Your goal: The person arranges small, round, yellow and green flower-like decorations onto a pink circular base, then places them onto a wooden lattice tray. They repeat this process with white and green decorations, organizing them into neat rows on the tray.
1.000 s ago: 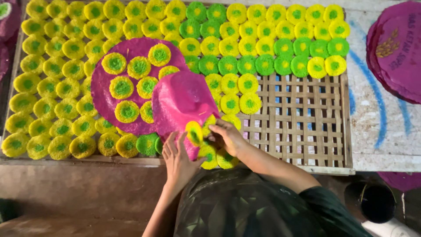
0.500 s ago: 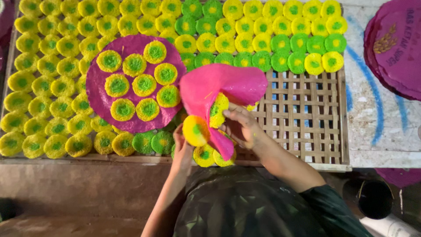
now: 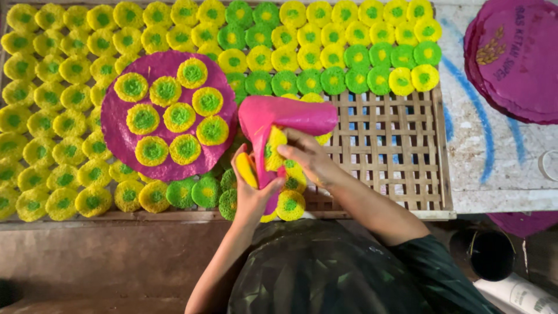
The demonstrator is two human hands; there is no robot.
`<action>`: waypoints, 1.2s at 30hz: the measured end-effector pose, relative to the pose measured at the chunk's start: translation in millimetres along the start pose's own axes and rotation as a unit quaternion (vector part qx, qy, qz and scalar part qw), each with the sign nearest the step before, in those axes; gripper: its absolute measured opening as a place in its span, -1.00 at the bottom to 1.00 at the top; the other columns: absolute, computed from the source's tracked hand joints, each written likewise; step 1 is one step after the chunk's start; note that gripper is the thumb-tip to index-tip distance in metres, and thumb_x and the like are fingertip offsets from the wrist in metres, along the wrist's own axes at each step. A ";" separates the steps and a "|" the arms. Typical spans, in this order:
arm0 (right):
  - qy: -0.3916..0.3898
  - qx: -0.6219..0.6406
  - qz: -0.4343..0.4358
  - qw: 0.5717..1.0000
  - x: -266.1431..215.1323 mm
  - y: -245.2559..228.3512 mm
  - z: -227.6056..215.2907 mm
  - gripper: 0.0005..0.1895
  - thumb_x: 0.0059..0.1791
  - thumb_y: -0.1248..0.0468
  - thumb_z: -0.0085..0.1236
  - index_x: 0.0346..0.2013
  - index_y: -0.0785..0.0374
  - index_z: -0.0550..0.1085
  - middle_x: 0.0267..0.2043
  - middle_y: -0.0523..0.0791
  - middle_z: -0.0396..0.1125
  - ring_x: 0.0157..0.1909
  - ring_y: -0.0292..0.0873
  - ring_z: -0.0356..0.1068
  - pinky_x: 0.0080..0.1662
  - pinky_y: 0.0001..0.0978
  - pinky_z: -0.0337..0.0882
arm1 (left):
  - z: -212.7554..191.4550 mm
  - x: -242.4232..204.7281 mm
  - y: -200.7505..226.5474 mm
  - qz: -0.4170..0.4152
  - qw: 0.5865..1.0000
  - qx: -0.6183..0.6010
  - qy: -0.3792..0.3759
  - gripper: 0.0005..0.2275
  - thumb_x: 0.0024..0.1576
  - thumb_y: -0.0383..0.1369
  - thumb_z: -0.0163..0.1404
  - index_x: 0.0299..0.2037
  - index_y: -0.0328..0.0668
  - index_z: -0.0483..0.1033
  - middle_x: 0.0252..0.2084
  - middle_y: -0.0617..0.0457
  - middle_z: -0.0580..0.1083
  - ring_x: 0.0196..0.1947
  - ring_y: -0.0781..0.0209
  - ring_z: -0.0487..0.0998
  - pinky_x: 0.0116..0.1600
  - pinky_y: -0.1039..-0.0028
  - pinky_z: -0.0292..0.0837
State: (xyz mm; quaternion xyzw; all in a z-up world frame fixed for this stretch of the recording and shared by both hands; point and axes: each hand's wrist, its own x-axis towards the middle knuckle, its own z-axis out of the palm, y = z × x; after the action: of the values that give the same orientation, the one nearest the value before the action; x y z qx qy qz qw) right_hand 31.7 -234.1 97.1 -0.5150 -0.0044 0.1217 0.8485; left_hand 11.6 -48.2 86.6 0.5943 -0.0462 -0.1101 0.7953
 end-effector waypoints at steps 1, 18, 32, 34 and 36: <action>-0.012 -0.015 -0.006 1.000 -0.2 3.4 -0.9 -0.67 0.19 0.28 0.15 0.08 0.53 0.39 -0.05 -0.04 0.36 0.06 -0.15 0.33 0.13 -0.27 0.36 | 4.0 3.6 2.1 -0.012 0.998 0.050 0.039 -0.26 -0.01 -0.54 0.15 0.41 -0.13 0.07 0.23 -0.13 0.37 0.25 0.04 0.44 0.31 0.19 0.43; 0.136 -0.260 0.107 0.950 -48.4 76.1 -128.3 -0.53 -0.03 0.24 0.22 0.14 0.33 0.40 0.02 0.04 0.45 0.02 -0.05 0.48 0.00 -0.11 0.50 | -98.0 20.7 65.0 -0.014 0.945 0.012 0.328 -0.43 0.03 -0.60 0.02 0.31 -0.10 0.27 0.24 -0.15 0.33 0.16 -0.07 0.46 0.21 0.12 0.51; 0.262 -0.554 -0.092 0.785 -50.7 66.1 -83.2 -0.64 0.00 0.27 0.25 0.07 0.27 0.46 -0.06 0.08 0.35 -0.15 0.07 0.44 -0.17 -0.10 0.43 | -116.9 60.5 69.7 0.230 0.934 0.134 0.238 -0.57 0.34 -0.41 0.01 0.40 -0.19 0.23 0.43 -0.07 0.24 0.39 0.05 0.33 0.34 0.05 0.46; 0.203 -0.287 -0.031 0.935 -50.1 71.2 -80.8 -0.69 0.11 0.24 0.22 0.07 0.37 0.51 -0.07 0.09 0.39 -0.14 -0.04 0.42 -0.13 -0.17 0.43 | -75.3 50.5 53.6 0.104 0.989 0.034 0.096 -0.45 0.22 -0.55 -0.09 0.47 -0.17 0.12 0.44 -0.11 0.20 0.11 0.17 0.40 0.11 0.40 0.57; 0.155 -0.102 0.009 0.983 -56.3 72.0 -78.8 -0.68 0.18 0.22 0.19 0.07 0.47 0.52 -0.07 0.11 0.42 -0.13 -0.10 0.42 -0.10 -0.22 0.44 | -33.2 50.2 35.2 0.088 0.986 0.136 -0.036 -0.39 0.21 -0.61 -0.02 0.47 -0.22 0.04 0.43 -0.27 0.25 0.27 0.00 0.50 0.17 0.27 0.64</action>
State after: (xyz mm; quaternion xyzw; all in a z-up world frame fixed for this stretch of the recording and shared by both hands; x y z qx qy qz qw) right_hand -27.0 -283.1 3.7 -0.6116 0.1192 0.0472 0.7807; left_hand 71.4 -19.2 107.7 0.6864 -0.1420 -0.0537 0.7112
